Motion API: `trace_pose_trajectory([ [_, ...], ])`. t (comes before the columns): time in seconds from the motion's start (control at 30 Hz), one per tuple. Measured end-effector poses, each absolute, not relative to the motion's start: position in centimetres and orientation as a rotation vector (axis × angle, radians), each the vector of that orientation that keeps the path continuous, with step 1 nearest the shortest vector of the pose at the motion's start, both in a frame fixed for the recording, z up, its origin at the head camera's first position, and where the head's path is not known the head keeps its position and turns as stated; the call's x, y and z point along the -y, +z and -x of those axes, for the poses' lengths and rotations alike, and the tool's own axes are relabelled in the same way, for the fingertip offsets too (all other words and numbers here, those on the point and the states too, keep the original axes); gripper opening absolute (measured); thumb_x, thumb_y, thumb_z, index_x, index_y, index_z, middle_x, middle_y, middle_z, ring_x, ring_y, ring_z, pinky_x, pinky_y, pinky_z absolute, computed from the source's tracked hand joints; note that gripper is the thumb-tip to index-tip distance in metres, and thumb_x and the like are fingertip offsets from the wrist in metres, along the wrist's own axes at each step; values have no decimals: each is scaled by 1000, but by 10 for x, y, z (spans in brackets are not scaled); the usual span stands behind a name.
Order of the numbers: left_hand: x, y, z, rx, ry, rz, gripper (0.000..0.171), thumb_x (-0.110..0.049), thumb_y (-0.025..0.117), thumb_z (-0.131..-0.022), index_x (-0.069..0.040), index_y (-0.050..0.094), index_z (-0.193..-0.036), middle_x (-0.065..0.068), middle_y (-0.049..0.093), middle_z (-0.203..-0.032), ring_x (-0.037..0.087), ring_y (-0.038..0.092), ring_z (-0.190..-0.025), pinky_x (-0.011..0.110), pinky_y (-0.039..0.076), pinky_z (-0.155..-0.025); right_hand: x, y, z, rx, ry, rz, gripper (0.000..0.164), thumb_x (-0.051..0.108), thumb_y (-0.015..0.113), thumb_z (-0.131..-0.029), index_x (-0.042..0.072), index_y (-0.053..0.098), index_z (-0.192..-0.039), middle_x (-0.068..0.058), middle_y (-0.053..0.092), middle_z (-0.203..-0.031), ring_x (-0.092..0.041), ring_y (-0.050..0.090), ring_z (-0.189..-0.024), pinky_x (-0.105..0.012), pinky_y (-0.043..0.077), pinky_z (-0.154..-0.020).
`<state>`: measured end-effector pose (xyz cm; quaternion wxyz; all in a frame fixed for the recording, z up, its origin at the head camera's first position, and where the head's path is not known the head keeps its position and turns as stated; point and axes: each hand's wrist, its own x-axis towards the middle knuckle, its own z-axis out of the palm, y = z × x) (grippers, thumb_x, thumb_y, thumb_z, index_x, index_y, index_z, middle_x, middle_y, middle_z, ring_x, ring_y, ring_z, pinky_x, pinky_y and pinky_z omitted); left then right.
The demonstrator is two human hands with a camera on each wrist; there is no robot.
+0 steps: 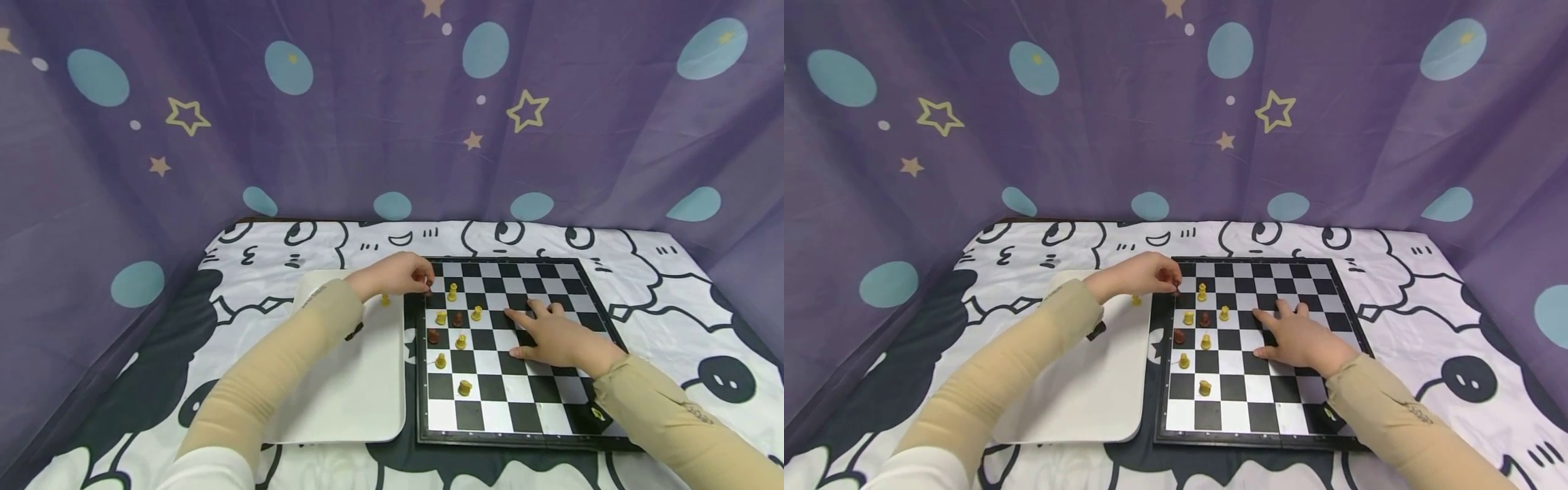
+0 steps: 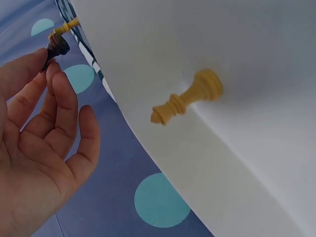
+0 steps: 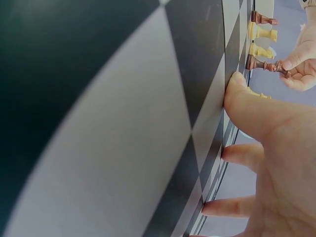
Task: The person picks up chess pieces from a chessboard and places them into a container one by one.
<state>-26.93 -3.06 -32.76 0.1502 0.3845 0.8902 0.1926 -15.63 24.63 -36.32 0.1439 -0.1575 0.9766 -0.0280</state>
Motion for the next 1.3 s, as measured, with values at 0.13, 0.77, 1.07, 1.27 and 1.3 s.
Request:
trace_pose_trajectory([
  [0.13,36,-325,268,-2561,565,-1086,15,-10,62,-90,-4,67,-103,3,63,-85,11,52,-73,24,44,-70,-246,-364,156,-2818,-82,448,79,60,59,-81,14,41,-143,-36,32,-138,-55,40,-111,-61,46,-77],
  [0.77,60,-322,258,-2579,616,-1051,12,-11,63,-90,-7,68,-100,1,65,-84,12,57,-75,26,47,-71,-244,-363,154,-2818,-71,447,77,58,60,-82,14,42,-142,-35,34,-137,-52,42,-109,-60,46,-78],
  [1.07,73,-326,255,-2619,554,-1057,14,-10,62,-90,-4,68,-101,1,64,-80,12,54,-72,26,44,-67,-245,-364,155,-2827,-64,461,78,59,60,-81,13,43,-142,-35,34,-136,-53,42,-107,-60,46,-77],
  [1.27,80,-331,253,-2619,567,-1042,8,-9,62,-89,-10,68,-95,-1,64,-78,10,54,-70,26,44,-68,-246,-364,155,-2823,-71,453,78,59,59,-81,13,42,-142,-36,33,-137,-53,41,-108,-60,47,-76],
  [1.3,81,-332,253,-2616,571,-1043,8,-9,62,-89,-10,68,-94,-2,64,-78,9,54,-70,26,43,-68,-246,-364,155,-2822,-73,450,78,59,59,-82,13,42,-142,-36,33,-137,-53,41,-108,-60,47,-77],
])
